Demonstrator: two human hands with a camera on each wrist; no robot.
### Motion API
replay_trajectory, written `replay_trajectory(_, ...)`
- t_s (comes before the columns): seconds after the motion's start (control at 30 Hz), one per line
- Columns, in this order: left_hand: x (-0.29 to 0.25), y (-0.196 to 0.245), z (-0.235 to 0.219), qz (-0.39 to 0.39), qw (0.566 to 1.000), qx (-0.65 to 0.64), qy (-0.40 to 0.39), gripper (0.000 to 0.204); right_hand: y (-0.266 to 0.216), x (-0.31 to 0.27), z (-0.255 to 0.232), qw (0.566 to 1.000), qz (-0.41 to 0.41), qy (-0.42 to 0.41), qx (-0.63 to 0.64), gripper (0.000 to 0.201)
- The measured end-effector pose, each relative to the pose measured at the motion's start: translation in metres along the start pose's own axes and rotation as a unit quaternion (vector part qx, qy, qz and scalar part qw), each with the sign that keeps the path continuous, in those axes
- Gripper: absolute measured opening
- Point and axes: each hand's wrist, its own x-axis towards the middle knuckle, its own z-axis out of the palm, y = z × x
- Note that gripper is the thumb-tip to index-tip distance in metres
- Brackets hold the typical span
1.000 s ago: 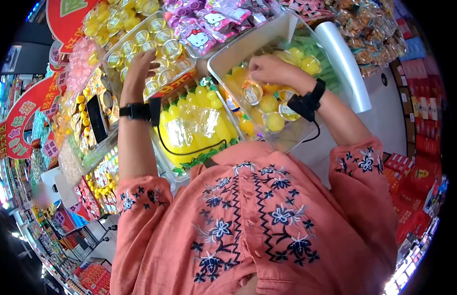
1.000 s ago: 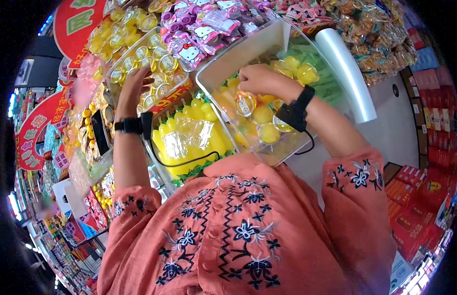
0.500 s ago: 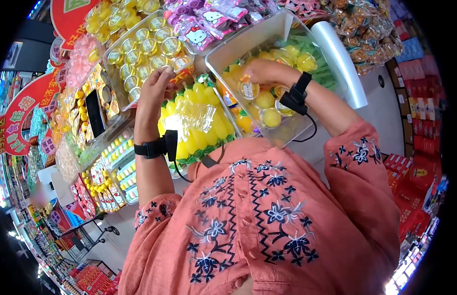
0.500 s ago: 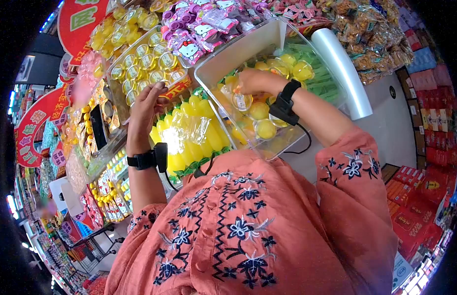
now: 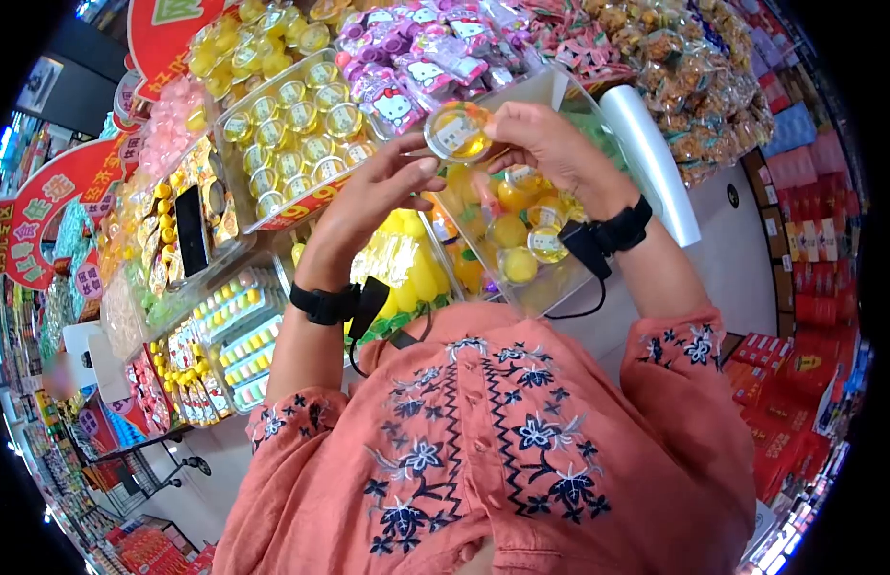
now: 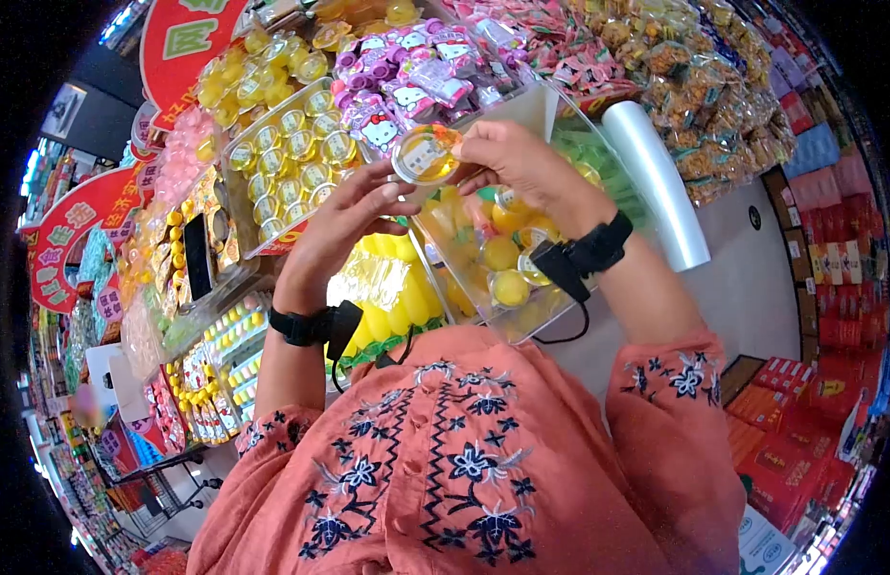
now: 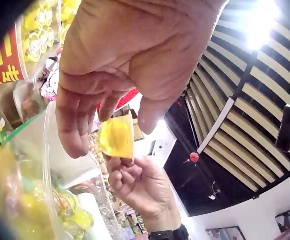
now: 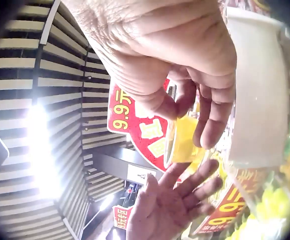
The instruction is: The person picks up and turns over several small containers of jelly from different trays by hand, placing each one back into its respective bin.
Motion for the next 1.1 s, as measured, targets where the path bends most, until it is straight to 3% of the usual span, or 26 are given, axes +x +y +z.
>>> replay_trajectory(0.17, 0.002, -0.005, 0.001, 0.061, 0.997, -0.045, 0.025, 0.063, 0.010, 0.007, 0.027, 0.996, -0.048, -0.002, 0.075, 0.019)
replay_trajectory(0.3, -0.003, -0.010, -0.005, 0.087, 0.992, -0.079, 0.051, 0.056, 0.011, 0.004, 0.051, 0.996, -0.014, -0.001, 0.082, 0.018)
replay_trajectory(0.5, -0.013, -0.021, -0.022, 0.086, 0.978, -0.172, 0.087, 0.048, 0.003, 0.011, 0.070, 0.999, 0.037, -0.038, 0.007, 0.026)
replay_trajectory(0.63, -0.018, -0.020, -0.028, 0.090, 0.978, -0.168, 0.087, 0.049, 0.007, 0.028, 0.065, 0.999, -0.017, -0.028, 0.003, 0.028)
replay_trajectory(0.83, -0.013, -0.029, -0.033, 0.070, 0.972, -0.170, 0.148, 0.041, 0.008, 0.041, 0.070, 0.998, 0.008, -0.050, -0.028, 0.021)
replay_trajectory(0.93, -0.011, -0.028, -0.045, 0.075, 0.972, -0.166, 0.146, 0.036, 0.012, 0.045, 0.076, 0.998, -0.004, -0.057, -0.019, 0.022)
replay_trajectory(1.1, 0.001, -0.012, -0.108, 0.084, 0.960, -0.092, 0.252, 0.027, 0.005, 0.046, 0.068, 0.999, 0.015, -0.046, -0.019, 0.025)
